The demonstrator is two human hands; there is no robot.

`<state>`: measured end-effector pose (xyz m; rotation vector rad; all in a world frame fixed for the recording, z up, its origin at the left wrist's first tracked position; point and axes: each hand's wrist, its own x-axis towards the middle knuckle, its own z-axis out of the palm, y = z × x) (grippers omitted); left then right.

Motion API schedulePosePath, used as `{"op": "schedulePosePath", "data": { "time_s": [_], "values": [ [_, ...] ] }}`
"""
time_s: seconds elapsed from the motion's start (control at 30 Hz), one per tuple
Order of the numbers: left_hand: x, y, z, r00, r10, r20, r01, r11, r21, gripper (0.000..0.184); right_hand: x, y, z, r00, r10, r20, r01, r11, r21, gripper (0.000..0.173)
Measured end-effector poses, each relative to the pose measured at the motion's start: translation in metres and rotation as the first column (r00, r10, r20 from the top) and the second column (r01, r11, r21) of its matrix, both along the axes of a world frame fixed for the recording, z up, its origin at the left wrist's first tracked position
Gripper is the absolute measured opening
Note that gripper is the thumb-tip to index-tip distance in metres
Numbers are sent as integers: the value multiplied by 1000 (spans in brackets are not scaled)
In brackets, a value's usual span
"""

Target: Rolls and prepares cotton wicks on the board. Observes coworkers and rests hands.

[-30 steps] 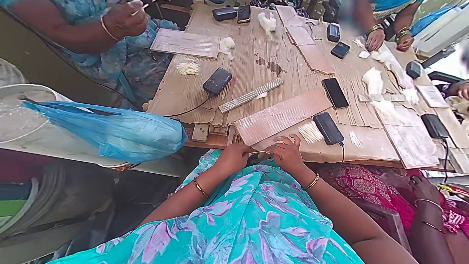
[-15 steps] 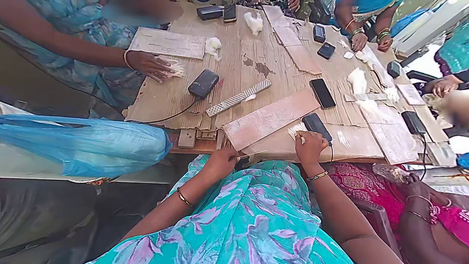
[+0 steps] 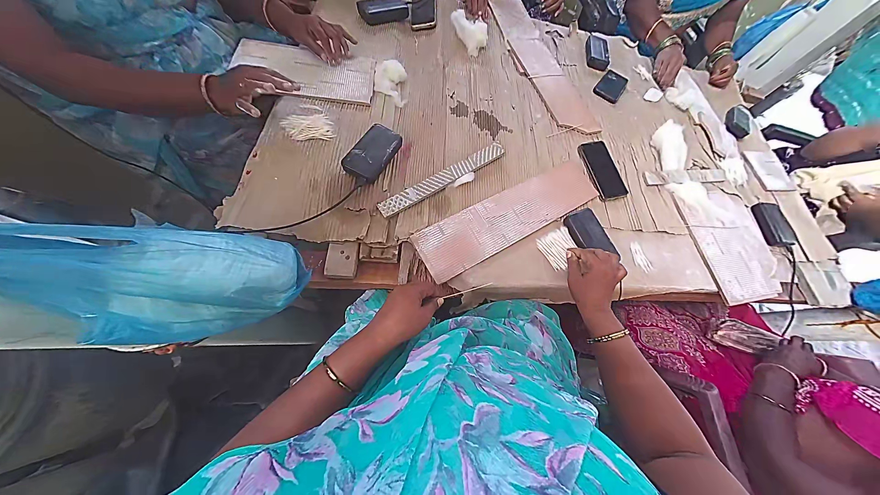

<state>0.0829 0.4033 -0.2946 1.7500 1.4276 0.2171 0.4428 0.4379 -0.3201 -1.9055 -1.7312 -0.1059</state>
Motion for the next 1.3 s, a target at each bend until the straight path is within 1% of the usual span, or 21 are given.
{"op": "schedulePosePath", "data": {
  "time_s": [0.1,0.17,0.27,0.33,0.43,0.5,0.6,0.73,0.83,0.9,1.0,1.13,1.2,1.3],
  "values": [
    [-1,1,-4,1000,-8,8,8,1000,3,29,5,-5,-13,986,113,121,-116,993,20,23],
    [-2,2,-6,1000,-15,3,15,1000,-2,30,6,-7,-16,986,110,127,-120,990,75,22],
    [-4,4,-9,1000,-21,18,21,1000,4,30,7,-4,-9,992,69,102,-85,983,164,25],
    [-7,5,-7,999,-10,43,9,1000,18,29,4,4,-1,992,80,103,-99,974,205,26],
    [-12,7,0,996,19,86,-22,999,37,29,-11,28,13,980,157,121,-181,958,222,25],
    [-14,8,0,992,29,120,-36,998,59,29,-30,50,22,964,230,137,-256,939,227,23],
    [-16,8,0,988,24,155,-40,994,98,29,-66,89,28,927,335,169,-366,906,212,21],
    [-19,5,0,986,4,169,-32,985,167,30,-112,136,25,873,434,222,-467,876,123,18],
    [-21,4,-1,988,-10,154,-20,980,196,30,-135,163,20,858,461,229,-485,873,60,22],
    [-22,4,-2,989,-18,149,-10,983,184,31,-145,173,19,855,462,236,-480,877,22,23],
    [-22,5,-3,989,-29,148,5,988,155,31,-151,187,11,849,465,253,-486,873,26,19],
    [-22,7,-3,989,-44,142,27,993,115,32,-142,187,-1,838,490,242,-518,853,65,11],
    [-21,7,-2,989,-45,139,30,994,107,33,-133,173,-3,806,546,229,-578,810,102,11],
    [-20,8,-2,991,-50,126,38,994,99,33,-117,153,-12,759,606,236,-649,734,201,13]
  ]
}}
